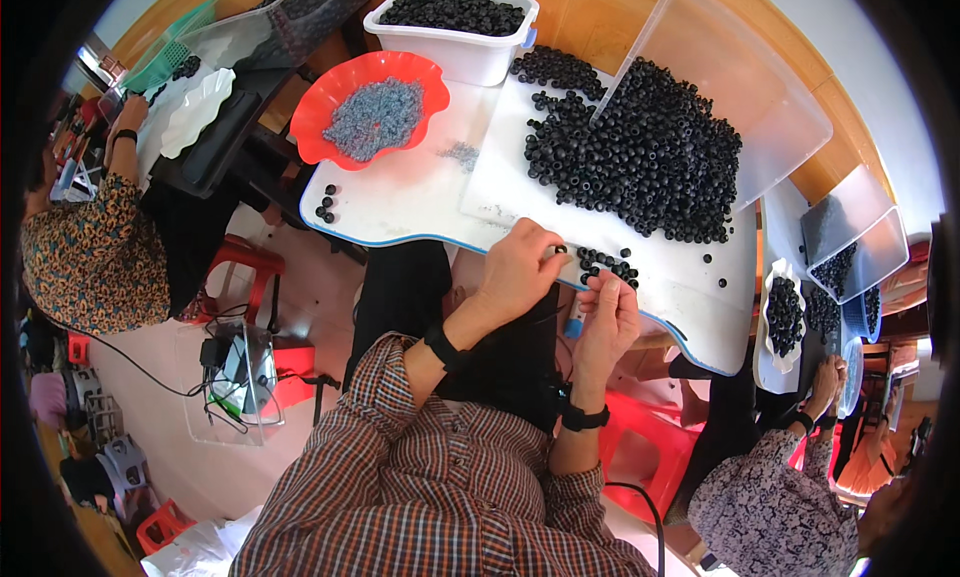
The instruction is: Sorting small black rubber or plastic components from a large bin into smaller containers on a workbench.
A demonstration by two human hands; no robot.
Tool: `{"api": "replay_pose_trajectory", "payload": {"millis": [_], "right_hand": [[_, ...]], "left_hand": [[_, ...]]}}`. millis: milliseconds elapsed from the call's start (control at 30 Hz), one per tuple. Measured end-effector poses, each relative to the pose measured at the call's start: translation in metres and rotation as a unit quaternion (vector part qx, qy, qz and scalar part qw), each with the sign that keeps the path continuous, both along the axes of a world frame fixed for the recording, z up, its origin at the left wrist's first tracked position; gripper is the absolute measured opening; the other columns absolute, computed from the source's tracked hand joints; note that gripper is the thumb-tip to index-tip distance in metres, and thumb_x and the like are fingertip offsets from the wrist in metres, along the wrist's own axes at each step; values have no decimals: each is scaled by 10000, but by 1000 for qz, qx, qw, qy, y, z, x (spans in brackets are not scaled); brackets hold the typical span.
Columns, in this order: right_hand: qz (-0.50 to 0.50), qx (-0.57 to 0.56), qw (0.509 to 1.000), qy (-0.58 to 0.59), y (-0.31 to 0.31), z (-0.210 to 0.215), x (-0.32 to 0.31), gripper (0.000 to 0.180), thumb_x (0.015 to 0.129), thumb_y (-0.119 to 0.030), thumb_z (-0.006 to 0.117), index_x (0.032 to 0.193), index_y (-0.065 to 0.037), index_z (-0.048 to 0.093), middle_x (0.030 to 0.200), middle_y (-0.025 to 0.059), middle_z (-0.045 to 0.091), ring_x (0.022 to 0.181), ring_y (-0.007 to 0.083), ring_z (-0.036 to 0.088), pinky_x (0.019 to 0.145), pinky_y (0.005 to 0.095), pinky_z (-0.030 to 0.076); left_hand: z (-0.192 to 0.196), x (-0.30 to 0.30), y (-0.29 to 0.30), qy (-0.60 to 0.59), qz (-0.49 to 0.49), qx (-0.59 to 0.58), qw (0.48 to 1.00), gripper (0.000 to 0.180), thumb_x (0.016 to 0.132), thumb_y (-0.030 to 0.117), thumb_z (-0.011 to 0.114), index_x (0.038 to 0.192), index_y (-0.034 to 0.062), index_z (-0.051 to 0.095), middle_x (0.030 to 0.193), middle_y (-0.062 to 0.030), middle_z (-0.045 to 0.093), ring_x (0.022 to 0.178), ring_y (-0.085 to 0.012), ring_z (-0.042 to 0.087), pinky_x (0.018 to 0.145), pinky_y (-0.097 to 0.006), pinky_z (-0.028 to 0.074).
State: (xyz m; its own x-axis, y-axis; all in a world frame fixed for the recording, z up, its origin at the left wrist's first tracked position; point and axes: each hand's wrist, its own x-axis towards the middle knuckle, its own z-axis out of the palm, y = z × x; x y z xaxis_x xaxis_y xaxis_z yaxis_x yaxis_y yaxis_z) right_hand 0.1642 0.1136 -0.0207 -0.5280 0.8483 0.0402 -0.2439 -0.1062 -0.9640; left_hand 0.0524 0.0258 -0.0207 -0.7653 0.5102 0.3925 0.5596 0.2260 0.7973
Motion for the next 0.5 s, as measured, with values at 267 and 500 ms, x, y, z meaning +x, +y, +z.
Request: {"api": "replay_pose_trajectory", "payload": {"millis": [267, 500], "right_hand": [[26, 107, 991, -77, -12, 0, -9, 183, 984, -142, 543, 1023, 8, 641, 852, 57, 654, 656, 71, 577, 585, 195, 463], [33, 152, 984, -92, -16, -1, -15, 178, 980, -138, 547, 1005, 11, 643, 849, 67, 656, 666, 82, 590, 590, 209, 471]], "left_hand": [[8, -24, -40, -466, -92, 325, 818, 205, 896, -12, 612, 1100, -34, 608, 966, -125, 664, 813, -171, 673, 712, -265, 580], [16, -42, -96, -459, -86, 428, 774, 246, 891, -27, 593, 1137, -28, 604, 1007, -144, 656, 876, -193, 663, 787, -294, 568]]}}
